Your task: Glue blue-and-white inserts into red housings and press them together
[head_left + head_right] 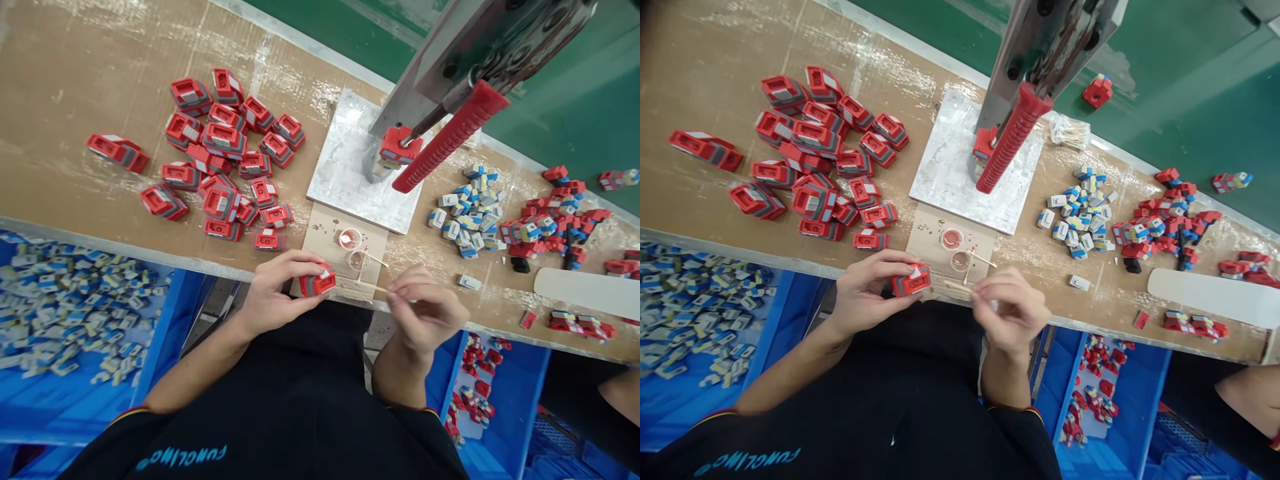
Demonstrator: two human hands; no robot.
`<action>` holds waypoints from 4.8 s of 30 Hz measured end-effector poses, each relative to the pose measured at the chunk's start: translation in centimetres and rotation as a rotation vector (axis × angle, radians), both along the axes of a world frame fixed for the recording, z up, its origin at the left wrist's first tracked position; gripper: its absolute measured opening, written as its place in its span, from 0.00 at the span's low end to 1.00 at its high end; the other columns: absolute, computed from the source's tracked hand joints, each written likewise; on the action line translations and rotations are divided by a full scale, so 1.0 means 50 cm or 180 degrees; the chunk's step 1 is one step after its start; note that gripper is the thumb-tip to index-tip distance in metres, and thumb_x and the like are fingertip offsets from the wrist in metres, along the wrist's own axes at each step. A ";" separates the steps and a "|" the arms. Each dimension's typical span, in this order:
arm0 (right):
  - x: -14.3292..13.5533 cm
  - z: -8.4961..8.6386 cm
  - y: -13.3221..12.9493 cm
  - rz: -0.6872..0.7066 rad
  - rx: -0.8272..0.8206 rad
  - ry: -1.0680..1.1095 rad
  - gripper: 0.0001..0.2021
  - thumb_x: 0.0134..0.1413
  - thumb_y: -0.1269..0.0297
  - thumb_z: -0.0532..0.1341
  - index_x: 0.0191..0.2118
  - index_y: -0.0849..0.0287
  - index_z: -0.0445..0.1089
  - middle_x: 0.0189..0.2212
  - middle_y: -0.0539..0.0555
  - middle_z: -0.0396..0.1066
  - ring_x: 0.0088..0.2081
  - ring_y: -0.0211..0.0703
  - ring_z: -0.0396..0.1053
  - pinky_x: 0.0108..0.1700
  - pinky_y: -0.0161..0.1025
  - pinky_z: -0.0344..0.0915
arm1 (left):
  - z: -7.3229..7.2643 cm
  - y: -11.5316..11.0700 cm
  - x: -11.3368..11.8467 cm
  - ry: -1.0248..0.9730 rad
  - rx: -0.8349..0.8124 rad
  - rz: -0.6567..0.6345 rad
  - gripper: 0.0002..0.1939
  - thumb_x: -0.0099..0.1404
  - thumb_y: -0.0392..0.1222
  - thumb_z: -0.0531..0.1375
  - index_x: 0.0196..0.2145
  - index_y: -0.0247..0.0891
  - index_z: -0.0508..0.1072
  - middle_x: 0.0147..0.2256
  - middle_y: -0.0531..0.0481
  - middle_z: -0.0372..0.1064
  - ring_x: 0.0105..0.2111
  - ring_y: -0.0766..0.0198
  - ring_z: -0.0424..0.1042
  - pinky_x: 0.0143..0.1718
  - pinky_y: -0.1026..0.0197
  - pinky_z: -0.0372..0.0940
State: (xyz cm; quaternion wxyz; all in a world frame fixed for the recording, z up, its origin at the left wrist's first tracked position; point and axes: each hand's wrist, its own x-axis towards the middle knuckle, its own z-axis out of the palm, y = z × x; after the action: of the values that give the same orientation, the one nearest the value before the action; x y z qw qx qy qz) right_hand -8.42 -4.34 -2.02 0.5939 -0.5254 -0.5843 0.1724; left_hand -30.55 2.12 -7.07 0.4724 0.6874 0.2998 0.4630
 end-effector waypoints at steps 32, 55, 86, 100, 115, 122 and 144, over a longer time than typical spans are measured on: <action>0.291 -0.046 0.022 -0.1310 -0.1613 -0.2434 0.13 0.65 0.71 0.61 0.51 0.55 0.80 0.45 0.62 0.77 0.47 0.57 0.74 0.53 0.56 0.75 | -0.010 -0.010 -0.034 -0.0631 -0.1377 0.0434 0.16 0.62 0.38 0.76 0.47 0.45 0.83 0.41 0.50 0.88 0.36 0.56 0.88 0.35 0.64 0.84; -0.057 0.001 -0.034 0.0349 -0.0724 -0.0046 0.15 0.65 0.73 0.68 0.50 0.44 0.85 0.38 0.52 0.75 0.34 0.41 0.77 0.33 0.37 0.77 | 0.038 -0.031 0.001 -0.0634 -0.1095 -0.0668 0.29 0.63 0.38 0.75 0.61 0.44 0.80 0.58 0.37 0.80 0.54 0.48 0.84 0.53 0.56 0.82; 0.075 0.038 0.142 0.0057 -0.0615 -0.0662 0.17 0.66 0.55 0.70 0.56 0.49 0.70 0.55 0.57 0.72 0.28 0.35 0.71 0.32 0.40 0.75 | 0.036 0.010 -0.063 -0.2723 -0.2904 0.0338 0.28 0.49 0.47 0.83 0.44 0.40 0.79 0.45 0.43 0.86 0.42 0.54 0.86 0.44 0.59 0.80; 0.109 0.261 0.223 0.1221 0.0789 0.0059 0.36 0.63 0.32 0.64 0.72 0.22 0.53 0.73 0.48 0.62 0.57 0.51 0.79 0.35 0.41 0.77 | 0.072 0.033 -0.051 -0.3549 -0.3682 0.1032 0.33 0.40 0.56 0.83 0.39 0.34 0.81 0.31 0.49 0.74 0.30 0.63 0.74 0.27 0.64 0.74; 0.200 -0.071 0.292 -0.0361 -0.1346 0.0040 0.29 0.53 0.29 0.64 0.43 0.52 0.70 0.41 0.56 0.82 0.44 0.52 0.81 0.46 0.48 0.77 | 0.148 0.166 -0.050 -0.1592 -0.2723 -0.0664 0.27 0.56 0.47 0.79 0.49 0.44 0.74 0.40 0.49 0.75 0.30 0.59 0.79 0.16 0.71 0.63; 0.419 0.025 0.494 -0.1279 -0.1853 -0.0737 0.18 0.62 0.48 0.70 0.42 0.59 0.72 0.44 0.56 0.77 0.46 0.49 0.76 0.51 0.49 0.74 | 0.169 0.328 0.084 -0.0438 -0.2171 -0.0918 0.13 0.61 0.27 0.71 0.42 0.36 0.77 0.33 0.49 0.76 0.29 0.64 0.74 0.29 0.65 0.67; 0.054 0.345 0.353 0.0471 0.1366 -0.0224 0.33 0.70 0.27 0.49 0.58 0.50 0.67 0.36 0.49 0.74 0.30 0.40 0.75 0.33 0.40 0.74 | 0.031 0.392 0.249 -0.0145 -0.0474 -0.1064 0.16 0.58 0.35 0.73 0.45 0.38 0.81 0.39 0.42 0.81 0.41 0.51 0.78 0.52 0.48 0.68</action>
State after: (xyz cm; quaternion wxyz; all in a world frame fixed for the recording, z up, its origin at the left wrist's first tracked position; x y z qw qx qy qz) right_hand -5.74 13.30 15.21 0.6570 -0.3486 -0.6649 0.0688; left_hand -18.12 21.72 -5.51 0.5991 0.6801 0.2041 0.3701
